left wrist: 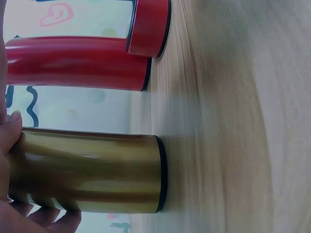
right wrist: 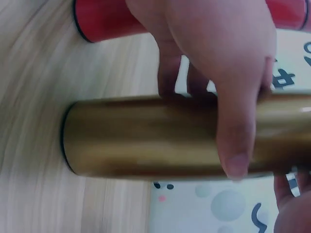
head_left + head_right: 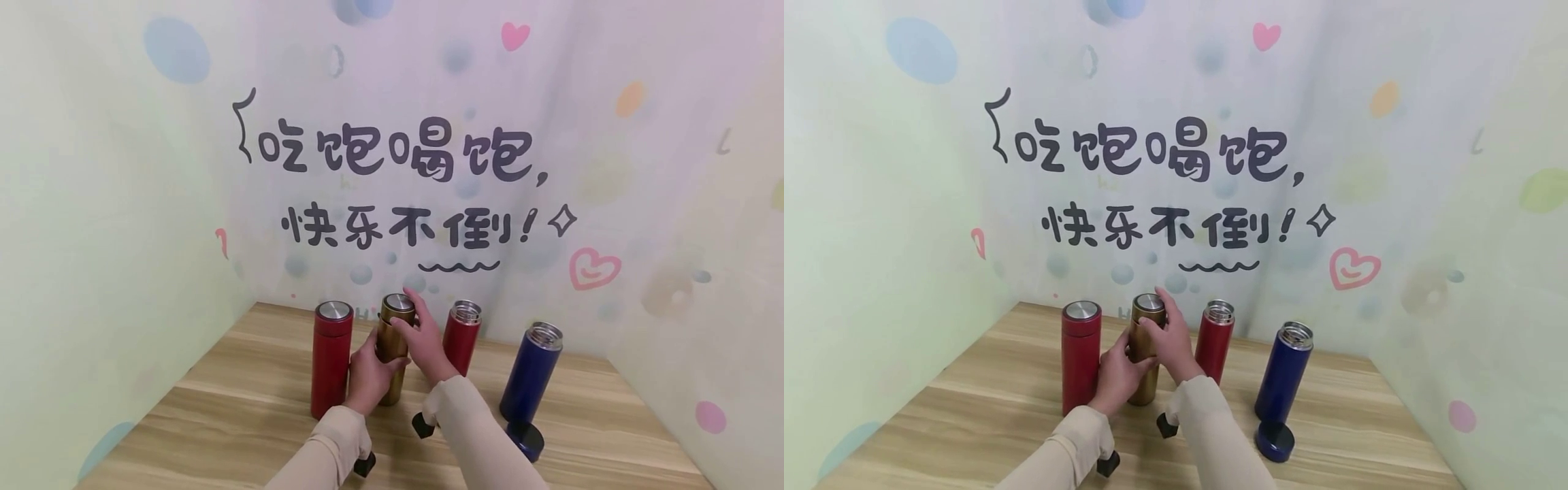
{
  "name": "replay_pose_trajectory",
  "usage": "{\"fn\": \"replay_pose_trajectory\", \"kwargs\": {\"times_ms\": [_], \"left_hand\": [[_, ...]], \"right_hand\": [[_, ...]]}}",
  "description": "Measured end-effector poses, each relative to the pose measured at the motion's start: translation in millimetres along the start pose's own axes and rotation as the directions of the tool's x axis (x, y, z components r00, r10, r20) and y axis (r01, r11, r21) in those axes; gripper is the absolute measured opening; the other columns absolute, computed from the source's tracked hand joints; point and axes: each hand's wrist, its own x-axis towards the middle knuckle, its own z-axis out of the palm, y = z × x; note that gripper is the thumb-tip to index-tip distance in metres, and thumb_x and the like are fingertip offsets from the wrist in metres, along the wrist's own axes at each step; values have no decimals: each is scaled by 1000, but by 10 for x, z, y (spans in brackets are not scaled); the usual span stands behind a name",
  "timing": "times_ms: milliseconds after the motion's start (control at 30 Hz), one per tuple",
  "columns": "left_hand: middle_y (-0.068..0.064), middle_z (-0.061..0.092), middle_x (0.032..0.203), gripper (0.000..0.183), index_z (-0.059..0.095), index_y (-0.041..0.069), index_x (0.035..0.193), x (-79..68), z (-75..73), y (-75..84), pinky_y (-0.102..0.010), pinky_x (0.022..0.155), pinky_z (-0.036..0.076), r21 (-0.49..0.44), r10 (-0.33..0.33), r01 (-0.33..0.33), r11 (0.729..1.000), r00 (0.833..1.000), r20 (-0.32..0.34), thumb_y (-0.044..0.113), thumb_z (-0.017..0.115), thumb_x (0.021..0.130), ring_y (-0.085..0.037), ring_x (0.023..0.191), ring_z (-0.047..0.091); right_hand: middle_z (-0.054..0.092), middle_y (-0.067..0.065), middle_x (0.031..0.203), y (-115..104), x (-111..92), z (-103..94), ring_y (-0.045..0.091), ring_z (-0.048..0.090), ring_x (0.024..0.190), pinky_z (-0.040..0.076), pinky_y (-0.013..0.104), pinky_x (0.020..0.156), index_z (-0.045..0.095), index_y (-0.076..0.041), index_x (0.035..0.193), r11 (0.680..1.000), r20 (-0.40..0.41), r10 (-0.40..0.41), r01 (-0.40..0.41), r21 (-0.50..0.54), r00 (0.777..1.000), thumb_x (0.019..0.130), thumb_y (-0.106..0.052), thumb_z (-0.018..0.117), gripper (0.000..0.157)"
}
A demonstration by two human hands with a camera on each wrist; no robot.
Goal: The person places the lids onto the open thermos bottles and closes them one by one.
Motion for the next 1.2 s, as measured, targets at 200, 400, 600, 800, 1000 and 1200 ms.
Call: {"fn": "replay_pose_trajectory", "kwargs": {"times_ms": [200, 400, 600, 800, 1000, 1200], "left_hand": [[-15, 64, 122, 73, 50, 8, 137, 8, 0, -25, -51, 94, 49, 6, 15, -15, 1000, 1000, -15, 26, 85, 76, -30, 106, 63], [-14, 64, 122, 73, 51, 11, 138, 29, -13, -68, -50, 94, 48, -13, 10, -11, 1000, 999, -37, 24, 86, 75, -30, 107, 63], [-15, 60, 129, 78, 46, 9, 142, 14, -32, -66, -52, 96, 46, -1, -17, 17, 1000, 1000, -1, 28, 84, 77, -32, 113, 60], [-16, 58, 133, 80, 43, 9, 145, 15, -24, -62, -54, 97, 45, 4, -41, 41, 999, 999, 20, 28, 83, 78, -34, 116, 58], [-14, 57, 134, 79, 41, 10, 146, 15, -11, -42, -53, 98, 44, -3, -54, 54, 999, 998, 40, 25, 82, 80, -33, 118, 57], [-14, 59, 131, 77, 43, 10, 146, 11, 7, -18, -51, 98, 45, -18, -42, 43, 999, 998, 41, 23, 81, 80, -32, 115, 60]], "right_hand": [[48, 8, 144, 8, 33, -55, 31, 44, 130, 35, 60, 104, 45, -23, 146, 997, -7, -15, 14, -71, 1000, 94, -26, 66, 56], [50, 4, 143, 23, 52, 15, 27, 44, 132, 36, 55, 105, 50, -26, 143, 991, -58, -7, -1, -131, 998, 89, -31, 72, 58], [57, 5, 131, 32, 21, 74, 25, 50, 119, 46, 50, 97, 53, -25, 140, 966, -134, -49, 12, -259, 990, 84, -39, 75, 61], [62, 3, 123, 14, 0, 112, 22, 51, 109, 51, 43, 91, 57, -19, 134, 920, -208, -148, 58, -387, 967, 82, -43, 77, 61], [64, 3, 116, 8, 9, 173, 20, 51, 102, 50, 37, 85, 59, -17, 127, 844, -286, -223, 38, -534, 932, 80, -46, 78, 59], [62, 7, 108, -37, 19, 188, 24, 52, 99, 48, 39, 84, 59, -12, 119, 791, -319, -258, 10, -612, 912, 77, -47, 80, 59]]}}
